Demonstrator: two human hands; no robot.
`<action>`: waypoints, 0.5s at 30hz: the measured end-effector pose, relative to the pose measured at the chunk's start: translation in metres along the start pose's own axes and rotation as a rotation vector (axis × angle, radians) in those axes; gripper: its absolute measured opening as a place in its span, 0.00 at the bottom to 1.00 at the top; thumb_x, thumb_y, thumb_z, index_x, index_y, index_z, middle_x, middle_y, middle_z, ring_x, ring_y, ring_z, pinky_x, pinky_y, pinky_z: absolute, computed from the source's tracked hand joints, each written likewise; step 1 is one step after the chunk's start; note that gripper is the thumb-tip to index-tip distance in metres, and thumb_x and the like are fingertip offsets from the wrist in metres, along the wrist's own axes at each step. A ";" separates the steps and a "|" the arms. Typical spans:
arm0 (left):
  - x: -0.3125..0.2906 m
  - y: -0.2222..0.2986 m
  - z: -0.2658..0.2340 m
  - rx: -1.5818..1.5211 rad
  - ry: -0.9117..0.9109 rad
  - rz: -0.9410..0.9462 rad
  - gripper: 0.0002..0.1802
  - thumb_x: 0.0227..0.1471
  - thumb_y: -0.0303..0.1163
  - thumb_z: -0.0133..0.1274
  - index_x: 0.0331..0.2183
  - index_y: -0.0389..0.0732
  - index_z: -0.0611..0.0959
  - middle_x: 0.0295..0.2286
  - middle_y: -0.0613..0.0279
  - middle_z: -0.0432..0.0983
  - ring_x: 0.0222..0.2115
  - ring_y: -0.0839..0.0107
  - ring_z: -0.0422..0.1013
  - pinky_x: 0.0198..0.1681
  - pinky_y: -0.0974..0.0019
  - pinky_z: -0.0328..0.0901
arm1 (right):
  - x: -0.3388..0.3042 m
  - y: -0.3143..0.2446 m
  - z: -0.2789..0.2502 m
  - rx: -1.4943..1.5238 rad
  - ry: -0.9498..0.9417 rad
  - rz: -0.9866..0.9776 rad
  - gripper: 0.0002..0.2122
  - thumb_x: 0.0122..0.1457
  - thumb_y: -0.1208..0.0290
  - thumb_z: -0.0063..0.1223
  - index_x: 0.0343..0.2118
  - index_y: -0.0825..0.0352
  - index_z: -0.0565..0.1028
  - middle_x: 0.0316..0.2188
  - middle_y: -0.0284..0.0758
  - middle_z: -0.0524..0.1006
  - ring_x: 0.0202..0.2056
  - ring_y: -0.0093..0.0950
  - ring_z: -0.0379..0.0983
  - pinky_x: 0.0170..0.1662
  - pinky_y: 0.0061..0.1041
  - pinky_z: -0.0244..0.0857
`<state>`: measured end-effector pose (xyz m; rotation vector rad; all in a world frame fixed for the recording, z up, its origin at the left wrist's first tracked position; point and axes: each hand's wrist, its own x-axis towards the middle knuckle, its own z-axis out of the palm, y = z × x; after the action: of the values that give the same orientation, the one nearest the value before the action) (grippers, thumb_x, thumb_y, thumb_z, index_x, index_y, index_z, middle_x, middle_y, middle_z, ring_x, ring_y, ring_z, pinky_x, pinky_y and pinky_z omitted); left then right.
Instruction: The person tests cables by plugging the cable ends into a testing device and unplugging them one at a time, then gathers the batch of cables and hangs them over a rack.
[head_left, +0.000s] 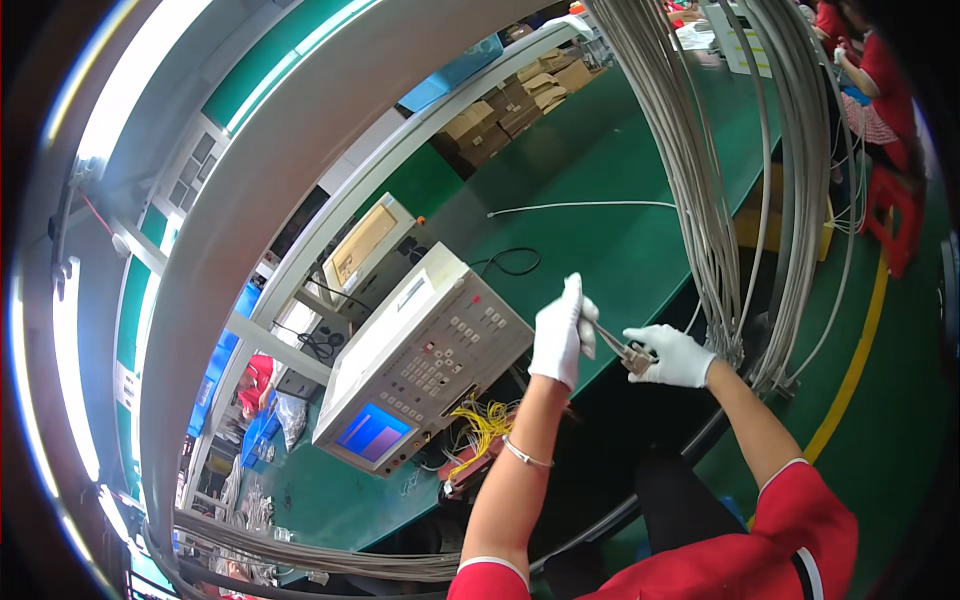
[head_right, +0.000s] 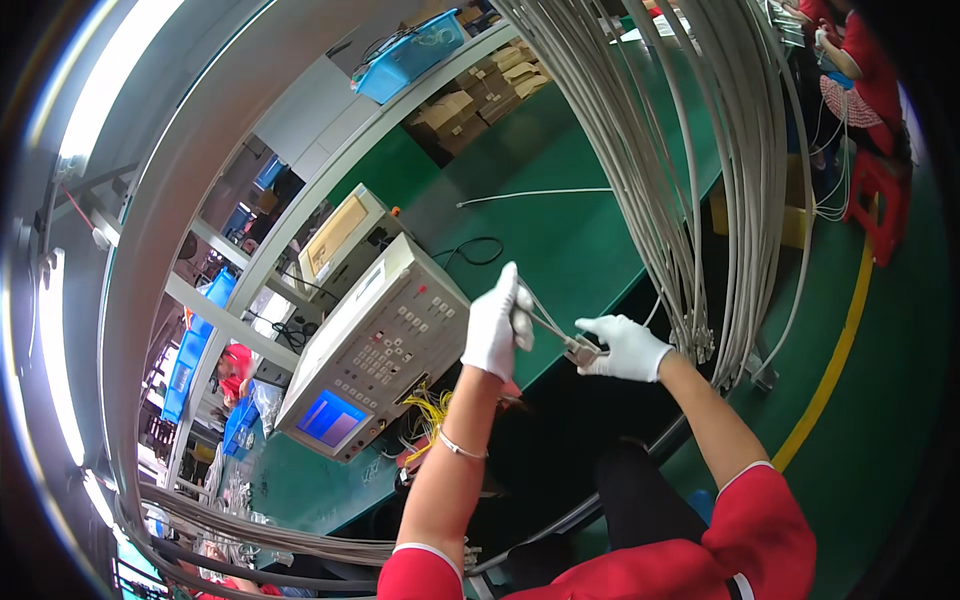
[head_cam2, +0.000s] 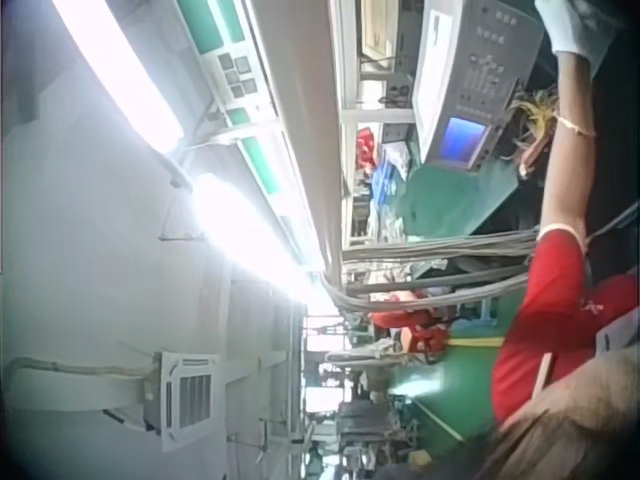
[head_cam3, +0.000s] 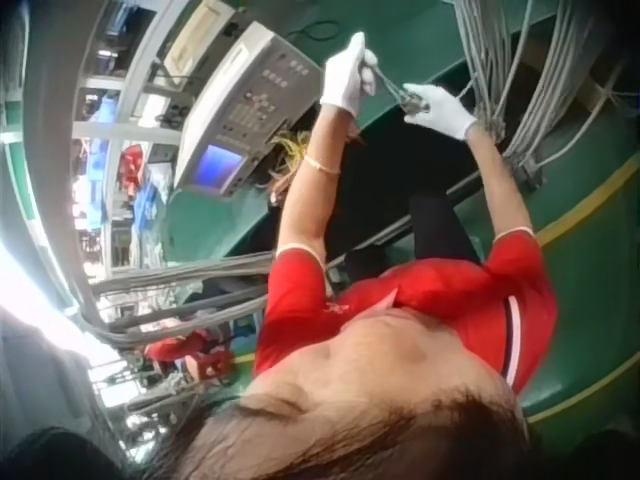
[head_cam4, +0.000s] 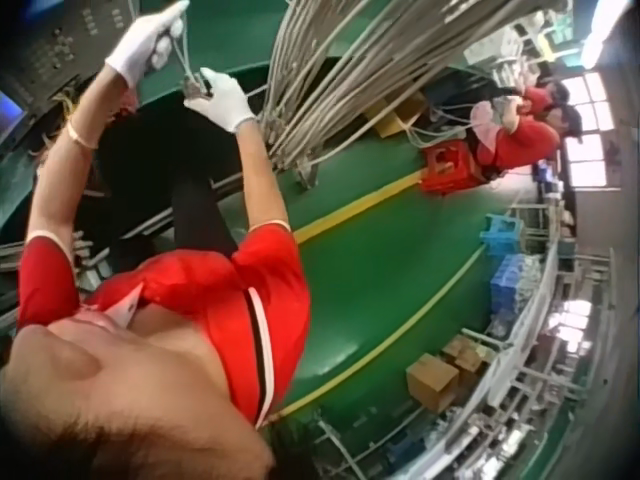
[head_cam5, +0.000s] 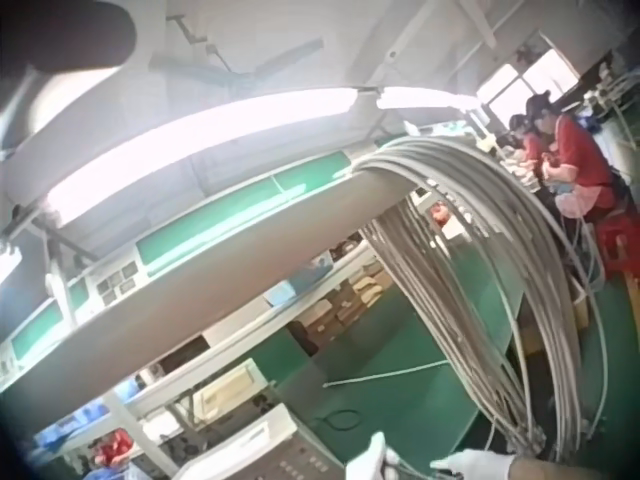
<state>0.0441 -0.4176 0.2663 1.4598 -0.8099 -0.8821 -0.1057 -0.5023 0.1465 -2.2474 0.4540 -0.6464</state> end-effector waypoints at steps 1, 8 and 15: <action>0.004 0.015 0.003 0.028 -0.031 0.057 0.25 0.53 0.50 0.43 0.14 0.42 0.71 0.04 0.68 0.56 0.04 0.77 0.53 0.08 0.74 0.49 | 0.001 -0.002 -0.001 -0.159 -0.032 -0.052 0.26 0.47 0.57 0.56 0.48 0.64 0.66 0.45 0.45 0.68 0.43 0.41 0.67 0.46 0.34 0.61; 0.014 0.090 -0.001 0.235 0.008 0.234 0.26 0.53 0.50 0.44 0.13 0.41 0.71 0.04 0.69 0.56 0.03 0.78 0.52 0.07 0.75 0.47 | 0.046 -0.008 -0.007 -0.160 -0.027 0.195 0.28 0.51 0.50 0.47 0.51 0.63 0.63 0.34 0.47 0.74 0.34 0.42 0.72 0.40 0.33 0.65; 0.023 0.058 0.006 0.632 0.050 0.407 0.27 0.51 0.50 0.46 0.13 0.39 0.74 0.08 0.67 0.63 0.09 0.78 0.62 0.12 0.73 0.58 | 0.184 0.086 -0.019 0.735 -0.221 0.399 0.16 0.55 0.63 0.43 0.43 0.68 0.65 0.29 0.38 0.72 0.25 0.29 0.72 0.24 0.25 0.66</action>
<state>0.0499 -0.4444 0.3227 1.7510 -1.3686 -0.2807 0.0216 -0.6614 0.1515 -1.4529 0.4448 -0.2797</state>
